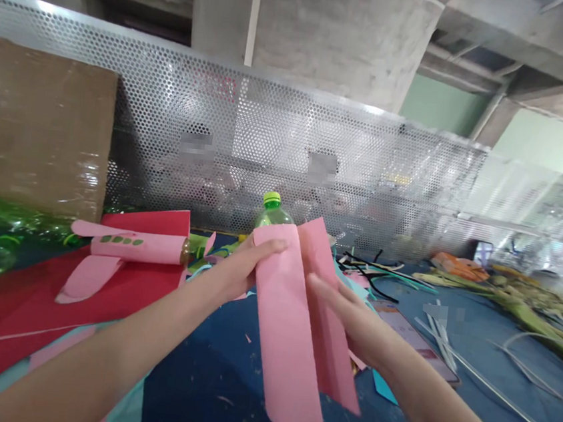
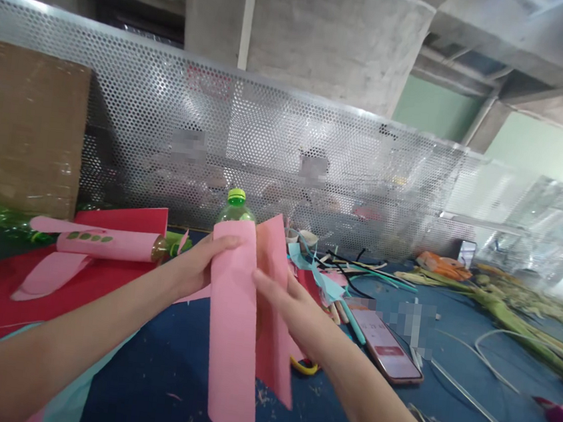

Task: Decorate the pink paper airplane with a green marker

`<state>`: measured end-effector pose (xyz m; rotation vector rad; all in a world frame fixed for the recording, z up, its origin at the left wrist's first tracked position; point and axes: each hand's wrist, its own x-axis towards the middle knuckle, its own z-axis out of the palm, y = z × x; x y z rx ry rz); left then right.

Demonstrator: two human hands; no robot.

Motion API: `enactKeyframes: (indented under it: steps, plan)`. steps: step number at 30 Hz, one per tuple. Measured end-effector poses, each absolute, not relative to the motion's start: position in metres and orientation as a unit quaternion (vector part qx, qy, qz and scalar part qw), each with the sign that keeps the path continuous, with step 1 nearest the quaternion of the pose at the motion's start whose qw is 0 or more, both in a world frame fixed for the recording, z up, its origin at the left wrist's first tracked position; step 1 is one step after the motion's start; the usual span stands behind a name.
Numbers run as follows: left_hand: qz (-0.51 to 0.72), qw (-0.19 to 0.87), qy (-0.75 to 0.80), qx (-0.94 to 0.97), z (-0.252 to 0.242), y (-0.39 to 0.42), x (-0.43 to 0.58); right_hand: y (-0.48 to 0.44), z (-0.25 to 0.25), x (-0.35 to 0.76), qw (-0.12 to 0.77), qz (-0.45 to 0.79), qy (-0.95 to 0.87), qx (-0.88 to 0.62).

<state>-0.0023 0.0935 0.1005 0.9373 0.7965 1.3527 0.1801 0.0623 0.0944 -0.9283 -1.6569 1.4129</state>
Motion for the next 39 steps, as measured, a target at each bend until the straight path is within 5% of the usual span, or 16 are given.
enactKeyframes:
  steps: [8,39]
  plan:
    - [0.642,0.553,0.334,0.413,0.094,0.089,0.013,0.057,0.075,0.165,0.428,0.309,-0.754,-0.392]
    - [0.712,0.456,0.308,0.436,0.097,0.075,0.023,0.068,0.039,0.156,0.427,0.161,-0.812,-0.364]
